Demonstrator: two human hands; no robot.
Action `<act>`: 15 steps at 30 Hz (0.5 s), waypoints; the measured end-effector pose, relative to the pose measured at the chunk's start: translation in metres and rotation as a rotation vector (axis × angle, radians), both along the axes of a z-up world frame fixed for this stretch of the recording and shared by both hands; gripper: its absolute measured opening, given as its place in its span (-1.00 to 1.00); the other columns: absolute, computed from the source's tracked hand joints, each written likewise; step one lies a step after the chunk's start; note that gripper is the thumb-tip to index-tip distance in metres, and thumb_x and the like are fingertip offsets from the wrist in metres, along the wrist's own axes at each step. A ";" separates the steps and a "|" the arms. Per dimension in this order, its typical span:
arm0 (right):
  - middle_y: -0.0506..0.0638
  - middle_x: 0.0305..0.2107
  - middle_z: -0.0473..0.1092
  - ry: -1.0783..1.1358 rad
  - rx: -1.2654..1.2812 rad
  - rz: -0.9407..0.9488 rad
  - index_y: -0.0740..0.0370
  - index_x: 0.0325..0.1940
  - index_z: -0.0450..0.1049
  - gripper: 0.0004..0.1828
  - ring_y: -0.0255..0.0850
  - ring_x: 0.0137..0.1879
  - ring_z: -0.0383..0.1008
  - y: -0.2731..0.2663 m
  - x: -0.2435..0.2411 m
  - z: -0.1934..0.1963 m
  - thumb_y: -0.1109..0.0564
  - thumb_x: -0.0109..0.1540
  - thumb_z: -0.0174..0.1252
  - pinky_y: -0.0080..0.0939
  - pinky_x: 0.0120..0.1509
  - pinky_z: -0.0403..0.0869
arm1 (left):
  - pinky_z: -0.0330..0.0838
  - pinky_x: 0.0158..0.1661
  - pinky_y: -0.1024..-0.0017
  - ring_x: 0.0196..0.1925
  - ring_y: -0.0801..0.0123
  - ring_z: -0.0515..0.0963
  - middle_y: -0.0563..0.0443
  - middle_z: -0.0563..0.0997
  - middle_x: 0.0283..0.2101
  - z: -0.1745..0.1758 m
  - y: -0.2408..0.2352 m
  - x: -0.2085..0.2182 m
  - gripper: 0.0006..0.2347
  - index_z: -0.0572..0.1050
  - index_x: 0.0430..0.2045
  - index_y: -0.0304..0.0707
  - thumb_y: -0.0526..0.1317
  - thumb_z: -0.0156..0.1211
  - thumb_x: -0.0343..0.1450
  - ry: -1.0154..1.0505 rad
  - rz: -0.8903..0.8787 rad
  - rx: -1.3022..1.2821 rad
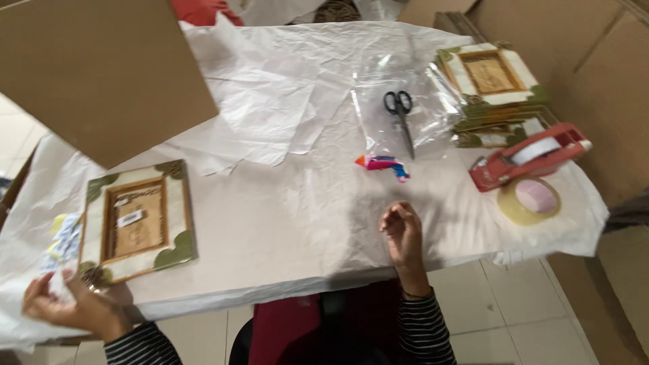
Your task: Applying glue to the back of picture frames at a workstation
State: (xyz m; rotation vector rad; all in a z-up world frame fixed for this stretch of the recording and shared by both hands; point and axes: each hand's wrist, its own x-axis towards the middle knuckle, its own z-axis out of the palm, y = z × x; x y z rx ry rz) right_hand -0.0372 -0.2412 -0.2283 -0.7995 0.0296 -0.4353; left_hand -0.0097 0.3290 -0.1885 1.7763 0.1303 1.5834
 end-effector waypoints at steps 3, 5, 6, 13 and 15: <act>0.04 -0.50 0.39 0.033 -0.018 -0.011 0.19 -0.32 0.36 -0.92 -0.24 -0.51 0.36 0.003 0.003 -0.002 0.21 0.28 0.08 -0.31 -0.44 0.38 | 0.18 0.20 -0.14 0.16 -0.28 0.31 -0.46 0.28 0.05 0.027 -0.038 -0.013 -0.79 0.36 -0.08 -0.72 -0.39 0.21 0.60 0.000 0.044 0.078; 0.06 -0.51 0.41 0.028 -0.044 -0.015 0.21 -0.31 0.37 -0.90 -0.23 -0.51 0.38 0.007 0.000 0.006 0.21 0.30 0.08 -0.31 -0.45 0.40 | 0.24 0.17 -0.13 0.12 -0.30 0.33 -0.48 0.27 0.07 0.057 -0.078 -0.021 -0.69 0.35 -0.08 -0.84 -0.28 0.13 0.67 0.004 0.069 0.177; 0.08 -0.52 0.43 0.026 -0.070 -0.003 0.23 -0.31 0.39 -0.88 -0.22 -0.51 0.40 0.010 -0.002 0.010 0.20 0.33 0.07 -0.30 -0.46 0.41 | 0.30 0.13 -0.13 0.08 -0.33 0.35 -0.50 0.25 0.08 0.072 -0.097 -0.026 -0.55 0.34 -0.08 -0.96 -0.16 0.06 0.74 0.010 0.108 0.277; 0.08 -0.52 0.41 0.024 -0.093 0.000 0.16 -0.28 0.38 -0.90 -0.20 -0.48 0.39 0.016 -0.001 0.011 0.24 0.34 0.06 -0.31 -0.42 0.39 | 0.41 -0.08 0.18 -0.06 -0.03 0.38 -0.36 0.29 0.07 0.071 -0.194 -0.006 -0.70 0.14 0.19 -0.45 -0.38 0.11 0.66 0.002 -0.395 0.208; 0.09 -0.54 0.41 0.004 -0.119 0.011 0.17 -0.29 0.38 -0.90 -0.22 -0.52 0.34 0.016 0.000 0.014 0.24 0.34 0.07 -0.33 -0.41 0.38 | 0.44 0.12 0.13 0.00 -0.03 0.45 -0.39 0.25 0.16 0.069 -0.225 -0.010 -0.57 0.16 0.19 -0.58 -0.39 0.20 0.50 0.249 -0.650 0.141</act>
